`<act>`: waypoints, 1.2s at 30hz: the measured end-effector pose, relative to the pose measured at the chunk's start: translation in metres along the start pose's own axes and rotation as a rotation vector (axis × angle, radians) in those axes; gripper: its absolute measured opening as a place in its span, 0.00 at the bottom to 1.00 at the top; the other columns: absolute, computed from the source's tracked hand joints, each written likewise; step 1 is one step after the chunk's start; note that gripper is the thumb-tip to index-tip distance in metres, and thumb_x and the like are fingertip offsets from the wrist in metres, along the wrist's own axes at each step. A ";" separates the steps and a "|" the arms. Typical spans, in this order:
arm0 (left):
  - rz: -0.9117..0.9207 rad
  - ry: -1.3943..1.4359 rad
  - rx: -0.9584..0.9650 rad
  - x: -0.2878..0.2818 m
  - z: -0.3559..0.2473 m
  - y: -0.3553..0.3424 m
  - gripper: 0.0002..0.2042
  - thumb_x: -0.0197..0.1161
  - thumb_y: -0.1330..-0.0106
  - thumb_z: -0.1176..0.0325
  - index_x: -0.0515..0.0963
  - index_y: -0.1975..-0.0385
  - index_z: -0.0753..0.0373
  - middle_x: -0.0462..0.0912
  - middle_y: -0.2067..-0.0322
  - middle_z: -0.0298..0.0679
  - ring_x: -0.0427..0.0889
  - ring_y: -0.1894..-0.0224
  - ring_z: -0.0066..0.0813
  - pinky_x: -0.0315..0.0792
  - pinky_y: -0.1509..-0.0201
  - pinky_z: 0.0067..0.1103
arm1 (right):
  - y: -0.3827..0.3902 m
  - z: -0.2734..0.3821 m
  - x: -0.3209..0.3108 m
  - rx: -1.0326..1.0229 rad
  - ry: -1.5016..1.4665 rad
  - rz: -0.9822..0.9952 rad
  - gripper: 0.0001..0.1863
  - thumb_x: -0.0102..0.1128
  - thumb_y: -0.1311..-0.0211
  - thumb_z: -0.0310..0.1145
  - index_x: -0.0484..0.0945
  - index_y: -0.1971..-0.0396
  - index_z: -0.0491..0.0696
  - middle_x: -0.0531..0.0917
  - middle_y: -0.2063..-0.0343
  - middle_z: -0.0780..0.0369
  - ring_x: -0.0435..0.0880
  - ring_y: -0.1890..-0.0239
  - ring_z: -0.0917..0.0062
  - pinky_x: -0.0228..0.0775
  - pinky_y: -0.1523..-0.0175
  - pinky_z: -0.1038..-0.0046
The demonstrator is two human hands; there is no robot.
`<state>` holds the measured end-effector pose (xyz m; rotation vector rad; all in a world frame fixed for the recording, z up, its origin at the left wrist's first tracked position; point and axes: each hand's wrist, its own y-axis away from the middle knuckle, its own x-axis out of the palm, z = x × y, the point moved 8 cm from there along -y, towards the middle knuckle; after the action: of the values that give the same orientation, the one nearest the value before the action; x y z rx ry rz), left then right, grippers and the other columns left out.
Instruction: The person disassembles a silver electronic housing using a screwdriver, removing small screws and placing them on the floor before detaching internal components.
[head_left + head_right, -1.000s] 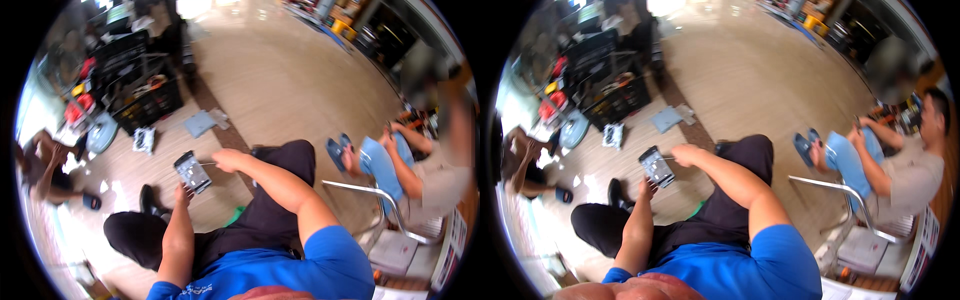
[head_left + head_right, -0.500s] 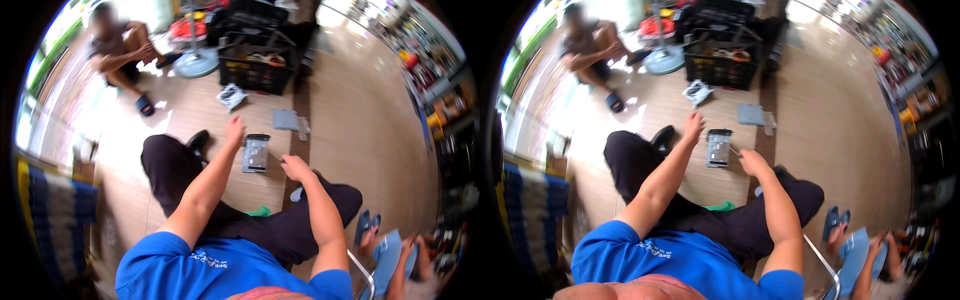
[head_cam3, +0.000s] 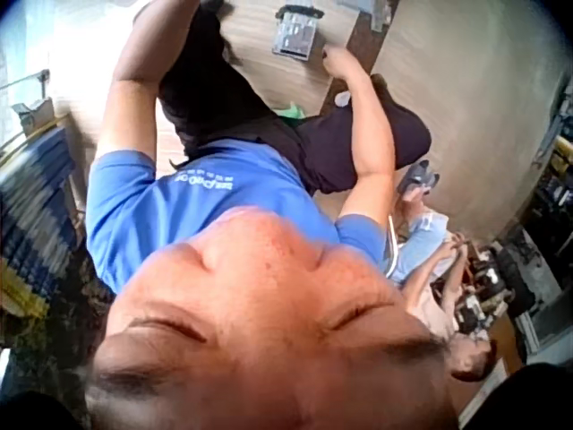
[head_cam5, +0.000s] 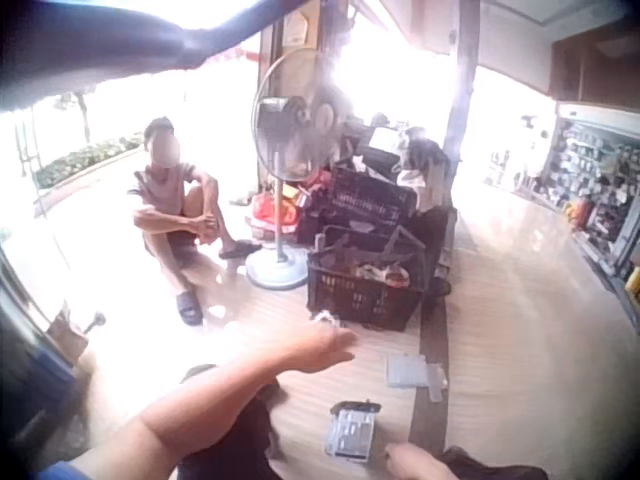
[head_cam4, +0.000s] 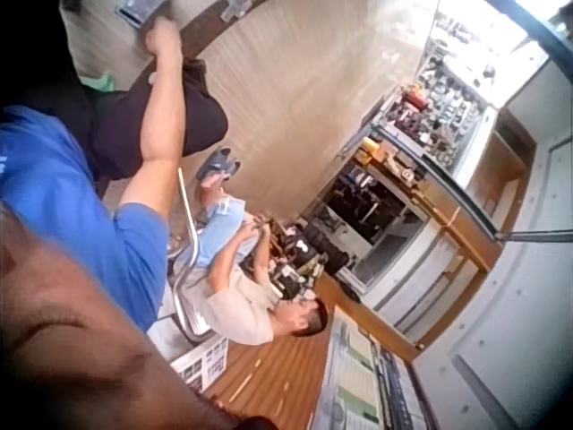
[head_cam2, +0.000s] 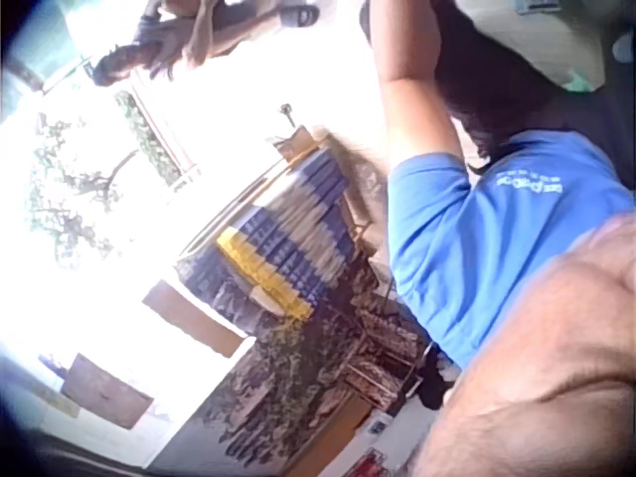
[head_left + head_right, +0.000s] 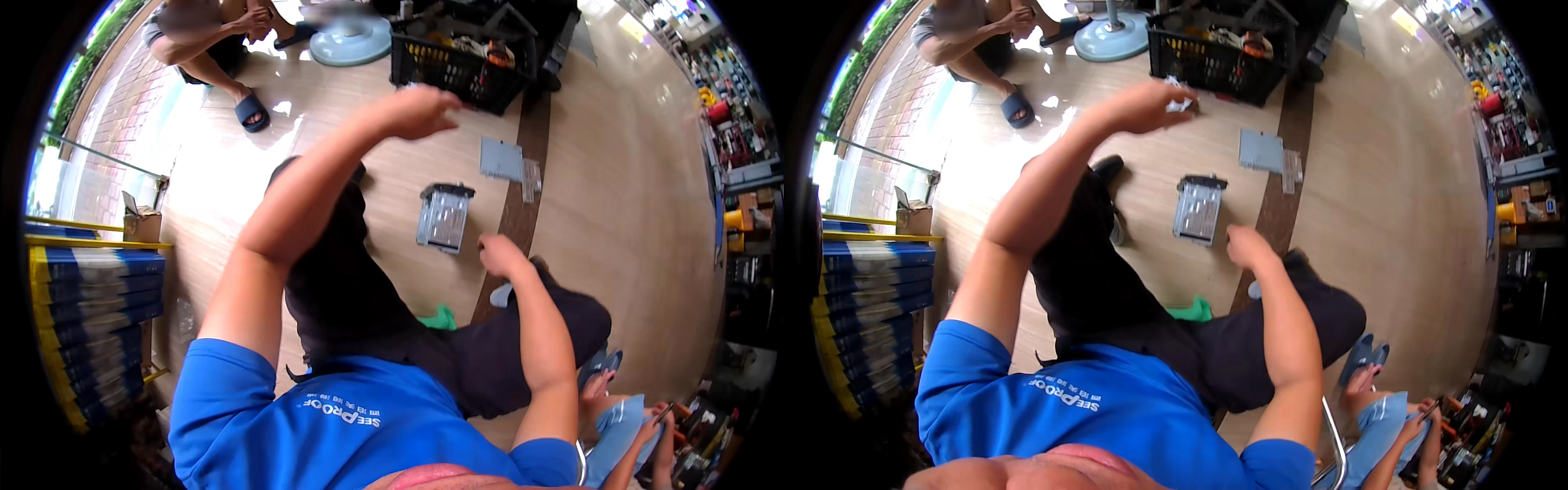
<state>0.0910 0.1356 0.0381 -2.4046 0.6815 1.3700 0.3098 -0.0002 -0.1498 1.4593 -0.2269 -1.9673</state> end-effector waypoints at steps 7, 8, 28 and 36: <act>0.194 0.031 -0.039 0.065 0.051 0.000 0.29 0.61 0.39 0.52 0.68 0.40 0.61 0.77 0.49 0.53 0.75 0.46 0.51 0.69 0.43 0.35 | 0.013 -0.020 0.025 0.007 -0.047 0.019 0.12 0.52 0.45 0.29 0.78 0.63 0.41 0.81 0.63 0.45 0.80 0.57 0.51 0.72 0.51 0.59; 0.168 0.008 -0.055 0.060 0.054 0.001 0.27 0.61 0.38 0.53 0.70 0.43 0.62 0.78 0.52 0.53 0.76 0.48 0.51 0.70 0.46 0.37 | 0.015 -0.023 0.026 0.009 -0.038 0.023 0.13 0.52 0.45 0.30 0.78 0.62 0.41 0.81 0.63 0.45 0.80 0.56 0.52 0.72 0.50 0.60; 0.156 -0.004 -0.069 0.041 0.056 0.006 0.25 0.64 0.40 0.56 0.72 0.45 0.60 0.79 0.53 0.52 0.77 0.49 0.50 0.71 0.48 0.37 | -0.005 -0.016 0.028 -0.016 -0.007 0.044 0.10 0.54 0.45 0.32 0.76 0.67 0.41 0.81 0.66 0.46 0.79 0.60 0.51 0.71 0.54 0.58; 0.196 0.137 -0.155 0.042 0.065 0.016 0.27 0.64 0.41 0.65 0.68 0.40 0.64 0.76 0.48 0.54 0.76 0.46 0.49 0.72 0.46 0.34 | -0.015 -0.003 0.033 -0.114 -0.017 0.096 0.11 0.54 0.53 0.27 0.82 0.68 0.44 0.83 0.70 0.48 0.82 0.66 0.53 0.74 0.60 0.57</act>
<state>0.0532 0.1422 -0.0312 -2.6324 0.8981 1.3873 0.3011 -0.0079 -0.1841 1.3346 -0.1858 -1.8850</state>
